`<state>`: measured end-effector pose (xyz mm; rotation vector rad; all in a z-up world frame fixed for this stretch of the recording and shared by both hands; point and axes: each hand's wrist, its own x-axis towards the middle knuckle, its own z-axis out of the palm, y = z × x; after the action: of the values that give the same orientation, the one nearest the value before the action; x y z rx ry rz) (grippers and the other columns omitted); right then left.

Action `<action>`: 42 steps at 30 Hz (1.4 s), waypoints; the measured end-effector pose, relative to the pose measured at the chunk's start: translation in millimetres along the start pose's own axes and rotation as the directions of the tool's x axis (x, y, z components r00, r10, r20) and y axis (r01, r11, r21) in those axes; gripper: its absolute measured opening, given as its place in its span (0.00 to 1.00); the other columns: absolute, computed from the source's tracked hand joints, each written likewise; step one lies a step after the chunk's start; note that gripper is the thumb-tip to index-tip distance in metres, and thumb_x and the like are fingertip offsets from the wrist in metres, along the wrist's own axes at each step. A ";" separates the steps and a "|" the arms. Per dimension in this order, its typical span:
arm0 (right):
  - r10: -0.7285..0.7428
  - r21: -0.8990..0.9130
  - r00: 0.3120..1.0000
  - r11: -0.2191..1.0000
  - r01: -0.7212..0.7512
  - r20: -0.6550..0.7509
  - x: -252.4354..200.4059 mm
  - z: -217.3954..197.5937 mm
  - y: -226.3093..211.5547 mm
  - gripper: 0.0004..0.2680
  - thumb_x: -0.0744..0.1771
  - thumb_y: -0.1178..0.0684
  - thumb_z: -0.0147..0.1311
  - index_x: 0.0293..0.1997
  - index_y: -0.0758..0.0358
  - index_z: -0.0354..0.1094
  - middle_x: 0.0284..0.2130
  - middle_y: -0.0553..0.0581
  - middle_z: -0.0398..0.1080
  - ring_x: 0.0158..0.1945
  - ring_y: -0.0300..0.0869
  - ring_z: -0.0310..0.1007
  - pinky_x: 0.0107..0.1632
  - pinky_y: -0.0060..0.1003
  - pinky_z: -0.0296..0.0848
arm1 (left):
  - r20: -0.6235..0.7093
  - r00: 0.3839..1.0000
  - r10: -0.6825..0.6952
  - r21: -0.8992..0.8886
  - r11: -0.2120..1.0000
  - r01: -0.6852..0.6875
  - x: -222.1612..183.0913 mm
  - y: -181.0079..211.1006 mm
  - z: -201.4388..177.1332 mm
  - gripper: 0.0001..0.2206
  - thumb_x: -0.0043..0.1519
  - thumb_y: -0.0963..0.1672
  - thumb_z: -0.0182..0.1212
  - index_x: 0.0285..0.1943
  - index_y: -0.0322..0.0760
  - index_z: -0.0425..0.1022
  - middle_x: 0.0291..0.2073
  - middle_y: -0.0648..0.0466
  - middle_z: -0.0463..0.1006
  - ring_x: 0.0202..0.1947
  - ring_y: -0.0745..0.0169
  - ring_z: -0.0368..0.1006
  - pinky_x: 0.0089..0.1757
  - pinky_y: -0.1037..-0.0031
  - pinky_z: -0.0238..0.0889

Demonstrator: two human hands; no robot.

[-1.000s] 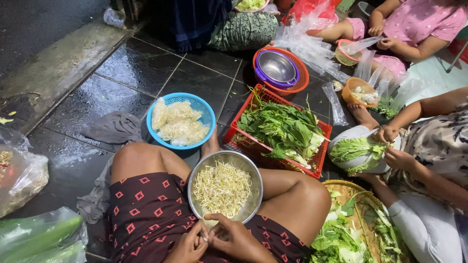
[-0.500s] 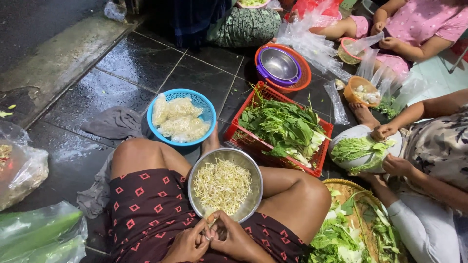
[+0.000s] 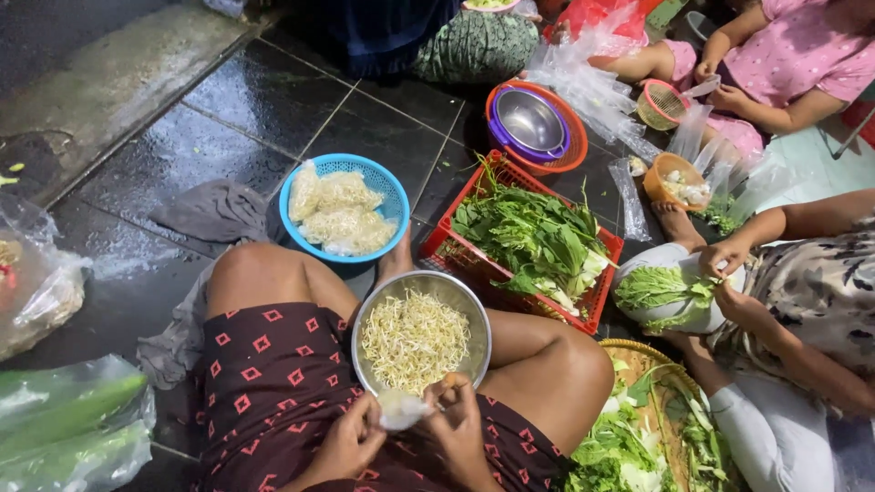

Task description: Bagging bean sprouts from a bowl into small plastic bags while sitting on the floor.

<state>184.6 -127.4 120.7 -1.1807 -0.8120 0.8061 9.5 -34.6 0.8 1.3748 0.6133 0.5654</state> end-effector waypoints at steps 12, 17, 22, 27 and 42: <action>0.060 -0.389 0.853 0.905 0.173 0.518 13.7 49.6 -134.9 0.15 0.65 0.60 0.55 0.60 0.69 0.69 0.46 0.60 0.76 0.44 0.44 0.74 0.51 0.38 0.74 | 0.241 0.968 0.075 0.244 0.960 -0.135 -8.1 40.6 -0.2 0.12 0.60 0.48 0.63 0.48 0.40 0.79 0.38 0.54 0.84 0.35 0.61 0.79 0.38 0.70 0.71; 0.043 -0.383 0.874 0.909 0.167 0.484 16.3 44.5 -125.0 0.04 0.65 0.63 0.56 0.42 0.70 0.71 0.40 0.58 0.72 0.41 0.43 0.70 0.44 0.34 0.69 | 0.338 0.938 0.070 0.261 0.951 -0.165 -3.5 32.5 -4.9 0.06 0.60 0.45 0.59 0.39 0.41 0.81 0.30 0.57 0.84 0.27 0.63 0.76 0.32 0.71 0.68; 0.025 -0.351 0.895 0.924 0.149 0.445 17.7 42.8 -114.7 0.03 0.64 0.64 0.57 0.34 0.63 0.68 0.40 0.56 0.72 0.44 0.43 0.71 0.49 0.37 0.70 | 0.394 0.916 0.071 0.248 0.952 -0.181 -1.9 31.8 -4.7 0.04 0.58 0.41 0.59 0.36 0.41 0.79 0.28 0.59 0.83 0.25 0.63 0.73 0.32 0.73 0.66; 0.035 -0.209 0.932 0.977 0.044 0.362 11.6 31.4 -94.5 0.13 0.65 0.65 0.52 0.55 0.68 0.63 0.46 0.59 0.67 0.45 0.44 0.69 0.50 0.38 0.74 | 0.385 0.923 -0.005 0.270 0.957 -0.108 -1.1 37.9 0.6 0.09 0.59 0.39 0.53 0.39 0.46 0.79 0.24 0.62 0.80 0.18 0.66 0.66 0.26 0.75 0.59; -0.160 0.040 0.960 0.987 0.155 0.230 15.6 2.7 -65.1 0.11 0.72 0.50 0.45 0.48 0.67 0.73 0.42 0.58 0.66 0.39 0.40 0.68 0.42 0.34 0.77 | 0.465 0.849 -0.249 -0.095 0.940 0.328 4.6 2.0 5.0 0.11 0.63 0.36 0.43 0.41 0.29 0.75 0.23 0.55 0.72 0.14 0.69 0.61 0.21 0.77 0.52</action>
<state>196.7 -124.8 186.5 -0.9993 -1.0746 0.8278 16.3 -34.8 2.9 1.1655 0.3726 0.0435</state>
